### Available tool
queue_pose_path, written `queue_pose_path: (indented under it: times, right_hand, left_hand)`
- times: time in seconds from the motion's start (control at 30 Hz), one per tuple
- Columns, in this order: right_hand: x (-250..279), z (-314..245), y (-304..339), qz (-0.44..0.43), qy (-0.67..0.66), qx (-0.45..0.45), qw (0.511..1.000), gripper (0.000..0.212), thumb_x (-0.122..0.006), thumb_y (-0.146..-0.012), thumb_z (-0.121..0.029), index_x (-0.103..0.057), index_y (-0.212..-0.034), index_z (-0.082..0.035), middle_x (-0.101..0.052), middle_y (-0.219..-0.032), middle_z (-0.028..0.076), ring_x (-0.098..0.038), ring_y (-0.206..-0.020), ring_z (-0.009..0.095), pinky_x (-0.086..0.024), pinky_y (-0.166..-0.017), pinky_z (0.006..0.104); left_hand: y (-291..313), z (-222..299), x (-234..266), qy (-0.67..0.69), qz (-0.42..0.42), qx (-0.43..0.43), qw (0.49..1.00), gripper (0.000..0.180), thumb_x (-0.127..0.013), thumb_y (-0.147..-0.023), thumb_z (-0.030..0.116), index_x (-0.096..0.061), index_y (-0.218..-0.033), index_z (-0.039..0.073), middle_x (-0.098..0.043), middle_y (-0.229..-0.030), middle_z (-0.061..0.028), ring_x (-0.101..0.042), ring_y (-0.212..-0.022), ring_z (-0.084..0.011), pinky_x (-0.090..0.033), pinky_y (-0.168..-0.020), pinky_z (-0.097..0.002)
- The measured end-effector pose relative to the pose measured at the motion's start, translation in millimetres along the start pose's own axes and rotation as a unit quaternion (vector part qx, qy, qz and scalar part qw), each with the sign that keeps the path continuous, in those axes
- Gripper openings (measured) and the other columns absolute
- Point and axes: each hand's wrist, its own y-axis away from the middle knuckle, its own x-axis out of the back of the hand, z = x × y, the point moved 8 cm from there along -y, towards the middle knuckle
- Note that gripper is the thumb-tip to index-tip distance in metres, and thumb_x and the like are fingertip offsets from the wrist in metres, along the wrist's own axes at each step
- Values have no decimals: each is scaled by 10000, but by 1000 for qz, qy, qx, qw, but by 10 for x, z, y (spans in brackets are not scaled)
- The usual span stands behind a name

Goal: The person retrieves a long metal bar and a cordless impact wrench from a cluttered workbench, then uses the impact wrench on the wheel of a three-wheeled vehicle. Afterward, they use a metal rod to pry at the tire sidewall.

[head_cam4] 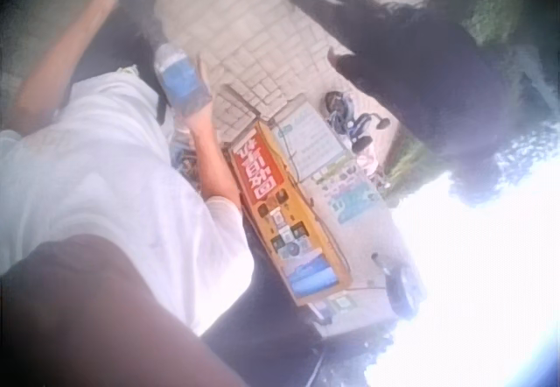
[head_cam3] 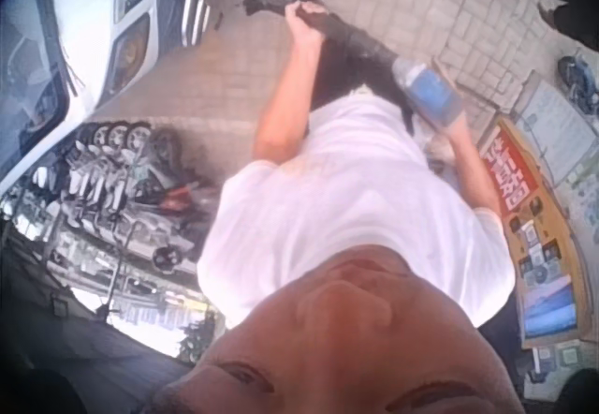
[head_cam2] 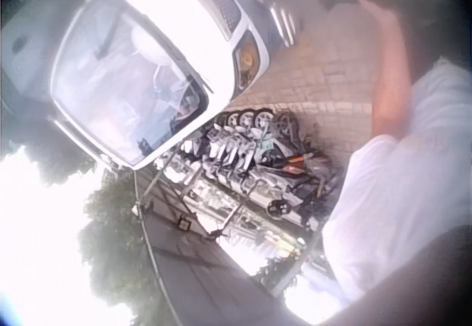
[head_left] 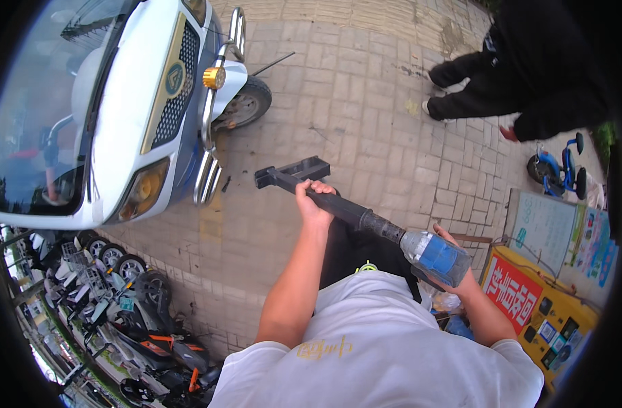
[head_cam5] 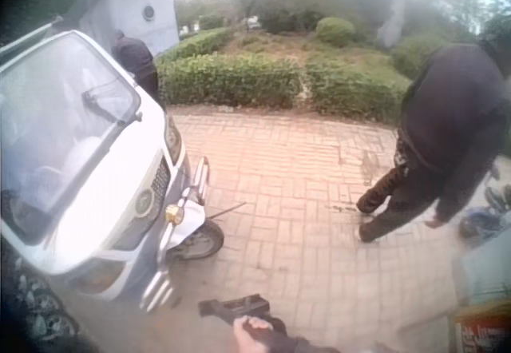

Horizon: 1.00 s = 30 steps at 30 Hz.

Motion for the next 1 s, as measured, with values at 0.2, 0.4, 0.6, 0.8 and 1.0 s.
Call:
queue_pose_path:
  times: [0.2, 0.4, 0.6, 0.8, 1.0]
  right_hand:
    - [231, -197, -1095, -70, -31, -98, 992, 787, -740, -751, -64, -323, -1416, -16, -542, -1258, 82, -500, -1139, 117, -389, -1001, 275]
    - [572, -461, -2162, -130, 42, -51, 989, 775, -757, -707, -142, -386, -1382, -57, -605, -1196, 120, -593, -1097, 195, -439, -955, 306]
    - [794, -318, -3399, -263, 100, -30, 959, 796, -768, -690, -149, -384, -1380, -48, -617, -1171, 114, -611, -1062, 193, -451, -928, 303]
    - [791, -9, -4456, -304, 190, 20, 933, 749, -751, -698, -169, -410, -1351, -35, -610, -1174, 148, -631, -1030, 269, -476, -890, 316]
    - [369, 478, -5257, -378, 267, 146, 874, 741, -736, -697, -202, -413, -1340, -26, -589, -1196, 188, -619, -1021, 330, -487, -879, 339]
  left_hand:
    - [-813, 190, -324, 17, 38, 0, 999, 149, -578, -774, 164, -455, -702, 121, -462, -641, 22, -459, -573, -111, -437, -586, -273]
    - [-1412, 354, -557, 71, 56, -47, 995, 163, -584, -771, 138, -447, -688, 102, -466, -630, 24, -453, -562, -100, -443, -578, -248]
    - [-2164, 428, -416, 142, 74, -135, 978, 162, -585, -769, 137, -445, -700, 93, -461, -628, 21, -446, -564, -106, -433, -576, -251]
    - [-3073, 445, 27, 207, 68, -166, 962, 179, -590, -766, 131, -440, -682, 84, -453, -620, 17, -441, -562, -109, -428, -587, -251]
    - [-3876, 701, 620, 219, 38, -157, 962, 169, -588, -774, 147, -449, -689, 101, -462, -620, 17, -452, -571, -125, -427, -594, -272]
